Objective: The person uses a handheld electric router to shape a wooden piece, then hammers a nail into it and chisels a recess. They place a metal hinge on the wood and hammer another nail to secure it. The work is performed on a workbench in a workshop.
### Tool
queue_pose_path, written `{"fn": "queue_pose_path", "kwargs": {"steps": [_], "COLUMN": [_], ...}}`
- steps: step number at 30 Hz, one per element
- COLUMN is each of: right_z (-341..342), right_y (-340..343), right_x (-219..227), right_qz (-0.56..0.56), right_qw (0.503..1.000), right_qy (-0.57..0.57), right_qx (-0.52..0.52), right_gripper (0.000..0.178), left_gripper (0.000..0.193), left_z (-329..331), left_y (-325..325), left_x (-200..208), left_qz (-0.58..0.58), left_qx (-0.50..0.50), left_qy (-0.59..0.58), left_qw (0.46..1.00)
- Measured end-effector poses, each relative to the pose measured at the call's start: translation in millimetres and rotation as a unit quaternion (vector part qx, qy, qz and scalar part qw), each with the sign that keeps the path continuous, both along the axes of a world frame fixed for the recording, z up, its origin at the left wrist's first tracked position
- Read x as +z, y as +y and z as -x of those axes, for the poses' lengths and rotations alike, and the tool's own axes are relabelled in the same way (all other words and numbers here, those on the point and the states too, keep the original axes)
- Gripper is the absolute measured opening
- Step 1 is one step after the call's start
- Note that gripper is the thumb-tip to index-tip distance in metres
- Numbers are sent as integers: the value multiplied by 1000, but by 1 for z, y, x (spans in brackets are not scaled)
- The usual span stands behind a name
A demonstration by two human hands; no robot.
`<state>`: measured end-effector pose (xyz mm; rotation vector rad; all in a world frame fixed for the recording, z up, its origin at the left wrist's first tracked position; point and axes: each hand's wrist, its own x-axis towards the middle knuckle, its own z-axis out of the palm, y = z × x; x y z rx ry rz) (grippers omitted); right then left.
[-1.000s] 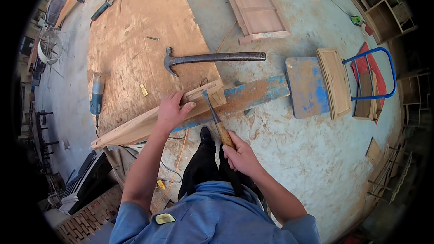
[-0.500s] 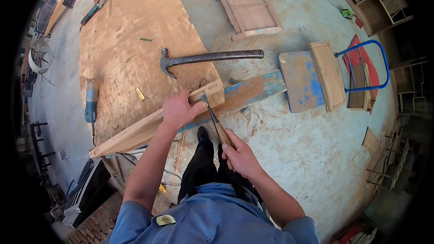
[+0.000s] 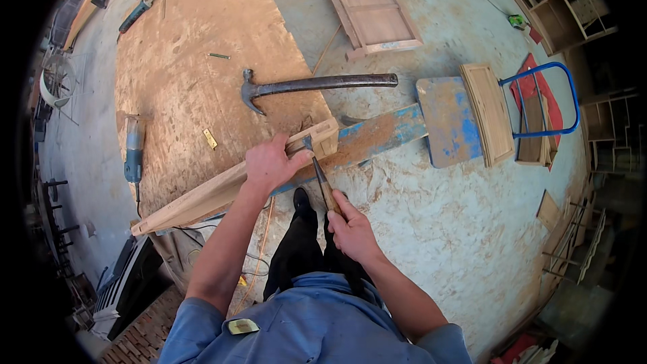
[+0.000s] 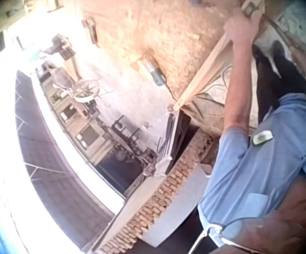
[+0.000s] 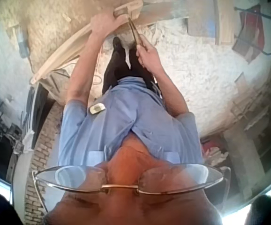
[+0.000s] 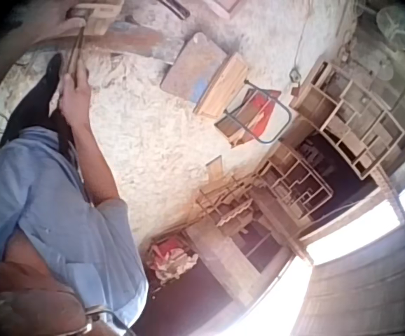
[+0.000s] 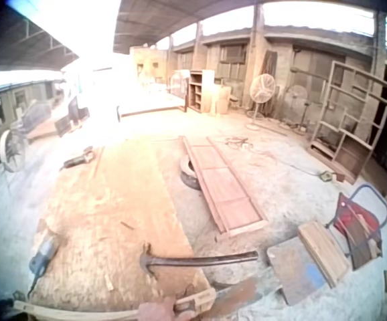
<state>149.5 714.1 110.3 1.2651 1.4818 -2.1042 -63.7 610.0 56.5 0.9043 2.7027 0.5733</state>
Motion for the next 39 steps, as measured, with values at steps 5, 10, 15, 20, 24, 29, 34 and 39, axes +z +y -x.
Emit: {"fn": "queue_pose_path", "kwargs": {"steps": [5, 10, 15, 20, 24, 29, 34, 39], "right_z": [-25, -19, 1, 11, 17, -2, -5, 1], "right_y": [-4, 5, 12, 7, -3, -41, -21, -8], "right_x": [-58, -37, 25, 35, 35, -16, -13, 22], "right_qz": [-152, -129, -40, -40, -33, -43, 105, 8], "right_qw": [981, 987, 994, 995, 996, 999, 992, 998], "right_qy": [108, 76, -17, -36, -45, 33, 46, -14], "right_qx": [44, 57, 96, 88, 75, 4, -46, 66], "right_gripper": [59, 58, 55, 56, 57, 59, 59, 58], "left_gripper": [64, 67, 73, 75, 74, 70, 71, 72], "left_z": [0, 10, 14, 16, 14, 14, 16, 17], "left_y": [-1, -14, -24, -19, -21, -22, -24, -24], "left_x": [-3, -7, -3, 6, 4, -2, 0, 3], "left_qz": [10, -1, 37, 78, 74, 58, 70, 82], "left_qx": [-14, -22, -36, -29, -19, -37, -40, -49], "left_qy": [8, -7, -10, -63, -61, -44, -51, -60], "left_qw": [1000, 1000, 999, 995, 995, 997, 995, 994]}}
